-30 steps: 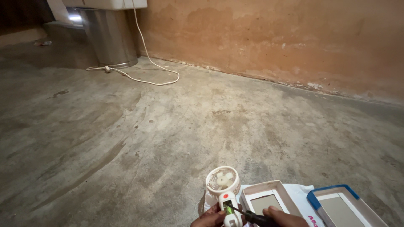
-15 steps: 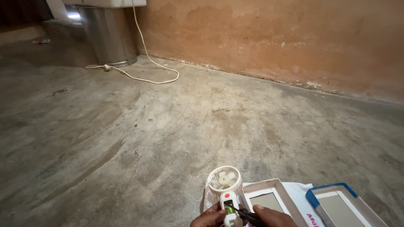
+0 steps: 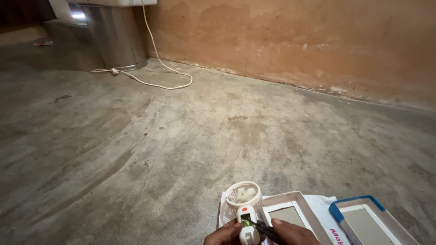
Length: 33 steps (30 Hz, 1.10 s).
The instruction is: The person uses a screwdriver to remove screws from a small white handheld fan, then removes the orange battery cover and places it aside. The person continues to unscrew the fan housing and manipulates the internal components.
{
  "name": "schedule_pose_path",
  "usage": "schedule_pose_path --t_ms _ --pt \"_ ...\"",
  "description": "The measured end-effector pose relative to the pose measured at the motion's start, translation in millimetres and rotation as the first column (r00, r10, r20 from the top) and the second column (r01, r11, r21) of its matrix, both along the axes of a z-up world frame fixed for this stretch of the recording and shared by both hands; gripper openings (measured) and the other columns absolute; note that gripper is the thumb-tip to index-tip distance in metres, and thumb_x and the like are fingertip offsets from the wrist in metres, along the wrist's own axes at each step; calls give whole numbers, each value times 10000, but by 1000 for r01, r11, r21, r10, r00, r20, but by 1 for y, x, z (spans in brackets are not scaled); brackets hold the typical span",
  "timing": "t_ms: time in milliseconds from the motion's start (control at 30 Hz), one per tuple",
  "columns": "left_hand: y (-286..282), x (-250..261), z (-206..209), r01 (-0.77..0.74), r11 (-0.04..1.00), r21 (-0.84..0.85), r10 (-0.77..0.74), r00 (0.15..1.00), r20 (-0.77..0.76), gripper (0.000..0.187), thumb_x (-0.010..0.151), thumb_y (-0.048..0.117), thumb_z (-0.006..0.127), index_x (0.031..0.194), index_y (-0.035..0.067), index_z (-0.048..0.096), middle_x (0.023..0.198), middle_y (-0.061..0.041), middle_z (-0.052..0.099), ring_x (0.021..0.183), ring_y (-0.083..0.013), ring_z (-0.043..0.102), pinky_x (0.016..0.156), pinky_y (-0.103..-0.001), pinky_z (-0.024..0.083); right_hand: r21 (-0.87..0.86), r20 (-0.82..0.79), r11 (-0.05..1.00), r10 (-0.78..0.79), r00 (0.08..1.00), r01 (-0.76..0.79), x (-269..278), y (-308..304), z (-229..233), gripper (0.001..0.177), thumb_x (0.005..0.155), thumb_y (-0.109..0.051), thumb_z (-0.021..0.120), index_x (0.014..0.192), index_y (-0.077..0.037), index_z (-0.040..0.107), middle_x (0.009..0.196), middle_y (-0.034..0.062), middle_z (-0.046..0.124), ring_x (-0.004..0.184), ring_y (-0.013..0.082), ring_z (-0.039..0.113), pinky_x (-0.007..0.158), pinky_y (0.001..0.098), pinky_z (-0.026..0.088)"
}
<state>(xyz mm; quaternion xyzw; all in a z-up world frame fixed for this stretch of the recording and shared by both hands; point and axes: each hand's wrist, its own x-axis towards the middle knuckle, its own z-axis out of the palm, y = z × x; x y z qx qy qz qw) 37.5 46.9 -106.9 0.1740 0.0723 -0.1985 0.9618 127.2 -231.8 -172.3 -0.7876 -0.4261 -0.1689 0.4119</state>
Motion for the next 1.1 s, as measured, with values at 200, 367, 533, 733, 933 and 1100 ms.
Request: schedule_pose_path --t_ms 200,367,533,733,933,1100 --pt "-2 -2 3 -49 995 90 54 997 -53 592 912 131 564 1472 -48 496 1262 -277 699 1098 -409 714 973 -490 580 -144 -905 968 -213 368 205 33 19 -17 372 995 -289 630 1180 1 772 1079 220 815 1028 290 753 960 407 582" --pt "-1 -6 9 -77 995 57 81 995 -64 559 926 127 554 1462 -25 511 1229 -244 708 1094 -368 707 974 -478 576 -25 -48 999 -31 998 29 7 8 -23 381 944 -313 708 1213 -43 727 1035 138 812 1008 205 765 947 320 595" --pt "-10 -11 26 -194 981 0 193 977 -87 535 921 91 540 1439 -43 536 1231 -238 705 1106 -353 703 996 -488 575 -26 -950 992 -64 306 126 11 8 5 399 977 -267 588 1210 22 736 954 199 839 912 275 795 873 401 605" --pt "-12 -23 41 -190 981 28 192 960 -206 525 901 65 558 1418 -24 559 1208 -238 702 1092 -375 705 971 -524 599 506 -331 735 -318 888 452 -59 42 23 399 761 -47 837 1095 8 626 860 134 738 767 185 801 763 307 653" --pt "-12 -24 41 -175 983 44 180 970 -165 511 924 76 549 1427 -18 552 1221 -230 698 1099 -361 704 958 -522 608 352 -410 904 -84 908 243 -55 28 32 447 683 -99 918 1081 -4 736 889 150 776 803 213 788 765 316 658" --pt "-9 -22 38 -189 982 6 186 965 -182 495 936 63 526 1424 -17 550 1211 -246 691 1091 -359 702 936 -527 600 -38 -847 993 28 531 -113 -8 33 67 416 983 -237 649 1323 -4 711 1093 157 769 1075 223 673 944 331 470"
